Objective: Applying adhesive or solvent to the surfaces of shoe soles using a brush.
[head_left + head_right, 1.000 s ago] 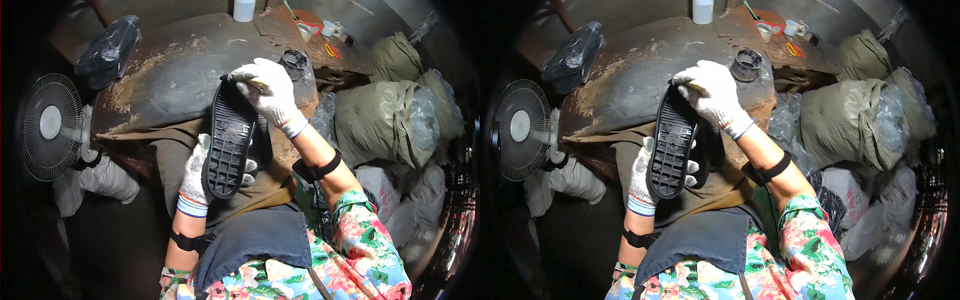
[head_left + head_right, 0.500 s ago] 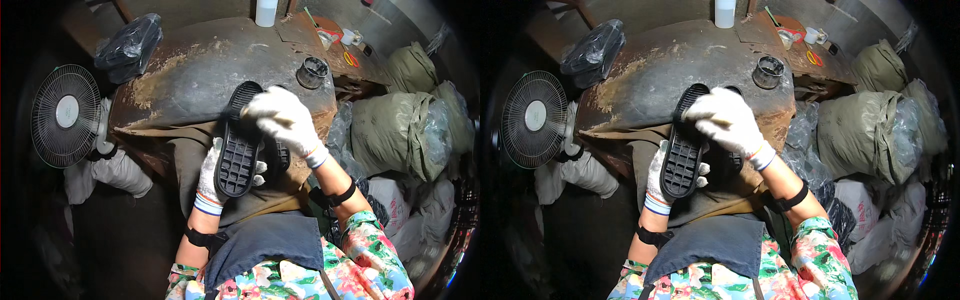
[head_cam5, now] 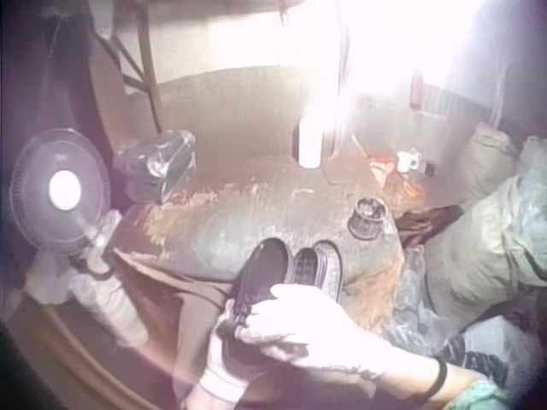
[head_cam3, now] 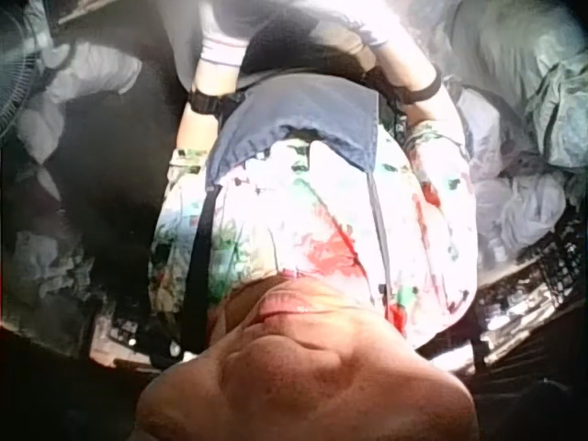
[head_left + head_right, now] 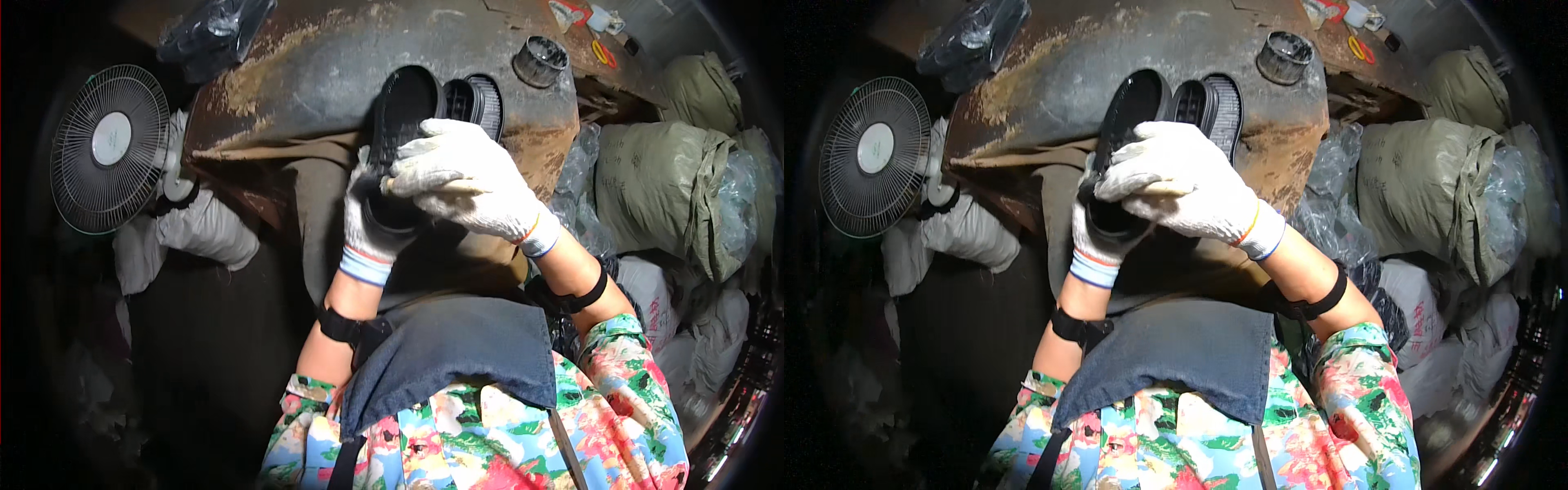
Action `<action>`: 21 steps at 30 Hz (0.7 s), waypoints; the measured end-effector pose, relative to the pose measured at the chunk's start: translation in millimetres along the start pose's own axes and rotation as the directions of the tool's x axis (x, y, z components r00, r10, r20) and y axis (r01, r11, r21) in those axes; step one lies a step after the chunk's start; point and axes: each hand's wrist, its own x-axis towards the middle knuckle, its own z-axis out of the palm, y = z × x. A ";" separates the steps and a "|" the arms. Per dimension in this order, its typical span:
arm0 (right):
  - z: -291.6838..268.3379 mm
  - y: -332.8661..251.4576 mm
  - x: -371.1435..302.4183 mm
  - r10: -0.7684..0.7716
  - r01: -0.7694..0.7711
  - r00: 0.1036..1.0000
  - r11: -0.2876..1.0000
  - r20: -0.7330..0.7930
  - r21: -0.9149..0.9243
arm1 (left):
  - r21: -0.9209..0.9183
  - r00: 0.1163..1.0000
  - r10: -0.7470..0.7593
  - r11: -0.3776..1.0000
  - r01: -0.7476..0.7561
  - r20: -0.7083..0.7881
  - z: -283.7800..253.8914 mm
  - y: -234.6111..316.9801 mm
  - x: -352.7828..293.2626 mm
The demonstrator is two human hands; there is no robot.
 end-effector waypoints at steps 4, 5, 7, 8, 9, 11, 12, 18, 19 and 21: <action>-0.3 -16.8 -4.9 0.012 -0.018 0.997 0.996 0.073 0.086 | -0.283 0.910 0.129 0.959 -0.014 0.393 -10.1 13.9 7.5; -3.0 -18.5 -7.2 0.012 -0.020 0.997 0.996 0.082 0.093 | -0.235 0.932 0.130 0.971 -0.050 0.338 3.8 18.3 6.1; -11.4 -26.1 -9.3 -0.088 0.071 0.989 0.988 0.123 0.136 | -0.285 0.888 0.187 0.956 -0.066 0.420 1.0 29.6 9.0; -13.1 -27.6 -15.4 -0.041 0.034 0.989 0.998 0.145 0.054 | -0.133 0.851 0.150 0.986 -0.096 0.503 -5.8 40.6 9.3; -16.9 -27.9 -18.9 -0.043 0.035 0.988 0.998 0.151 0.053 | 0.020 0.812 0.099 0.991 -0.135 0.575 -13.1 51.2 7.1; -23.4 -26.7 -19.6 0.100 -0.117 0.990 0.976 0.100 0.186 | 0.122 0.876 0.158 0.964 -0.238 0.456 -7.8 67.8 -7.1; -22.7 -28.3 -18.1 0.141 -0.144 0.990 0.965 0.029 0.218 | 0.150 0.895 0.201 0.948 -0.280 0.397 -2.9 69.9 -13.7; 13.8 -34.5 -0.8 0.637 -0.543 0.767 0.583 0.075 0.605 | 0.279 0.902 0.148 0.920 -0.276 0.406 1.6 73.4 -10.6; 16.0 -34.7 6.2 0.627 -0.541 0.778 0.636 0.040 0.551 | 0.322 0.919 0.189 0.896 -0.305 0.347 0.7 76.6 -17.3; 27.5 -46.9 14.8 0.591 -0.570 0.787 0.583 0.179 0.579 | 0.292 0.917 0.372 0.870 -0.398 0.143 -46.3 87.5 -20.4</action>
